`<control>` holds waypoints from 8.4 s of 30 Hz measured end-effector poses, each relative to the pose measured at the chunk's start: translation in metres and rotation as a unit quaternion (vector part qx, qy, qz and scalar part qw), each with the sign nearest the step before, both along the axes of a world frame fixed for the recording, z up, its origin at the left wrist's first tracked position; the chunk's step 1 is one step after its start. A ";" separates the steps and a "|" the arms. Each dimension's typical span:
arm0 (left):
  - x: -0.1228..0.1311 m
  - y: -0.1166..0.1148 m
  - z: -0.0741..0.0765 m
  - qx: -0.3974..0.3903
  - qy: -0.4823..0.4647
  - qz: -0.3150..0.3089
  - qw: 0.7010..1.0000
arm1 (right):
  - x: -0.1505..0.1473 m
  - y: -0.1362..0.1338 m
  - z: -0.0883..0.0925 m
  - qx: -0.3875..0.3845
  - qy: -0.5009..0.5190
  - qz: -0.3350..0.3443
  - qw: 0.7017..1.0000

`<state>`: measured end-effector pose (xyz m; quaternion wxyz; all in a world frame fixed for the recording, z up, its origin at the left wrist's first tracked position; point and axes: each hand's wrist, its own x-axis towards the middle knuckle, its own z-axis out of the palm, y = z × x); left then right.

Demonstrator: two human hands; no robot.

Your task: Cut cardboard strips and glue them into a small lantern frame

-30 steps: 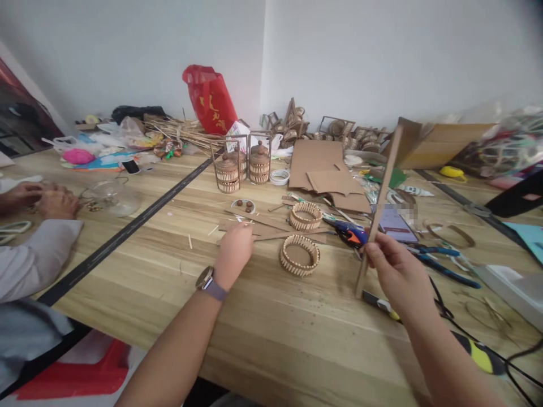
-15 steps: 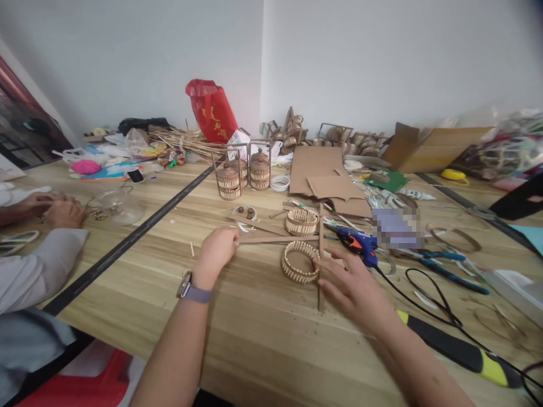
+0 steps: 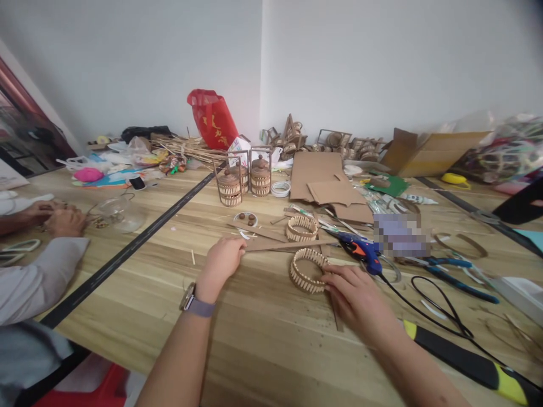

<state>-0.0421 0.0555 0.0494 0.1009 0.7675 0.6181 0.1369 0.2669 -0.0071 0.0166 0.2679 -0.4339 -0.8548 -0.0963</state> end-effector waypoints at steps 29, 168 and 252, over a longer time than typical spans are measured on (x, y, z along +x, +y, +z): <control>0.065 -0.021 -0.007 -0.261 -0.600 -0.143 0.743 | -0.019 -0.006 -0.005 -0.069 0.076 0.027 0.994; 0.092 -0.054 0.002 -0.308 -0.544 -0.206 0.753 | 0.062 -0.037 0.044 -0.296 0.071 -0.129 0.944; 0.101 -0.062 0.008 -0.307 -0.649 -0.137 0.683 | -0.002 -0.041 0.039 0.067 -0.041 0.023 0.997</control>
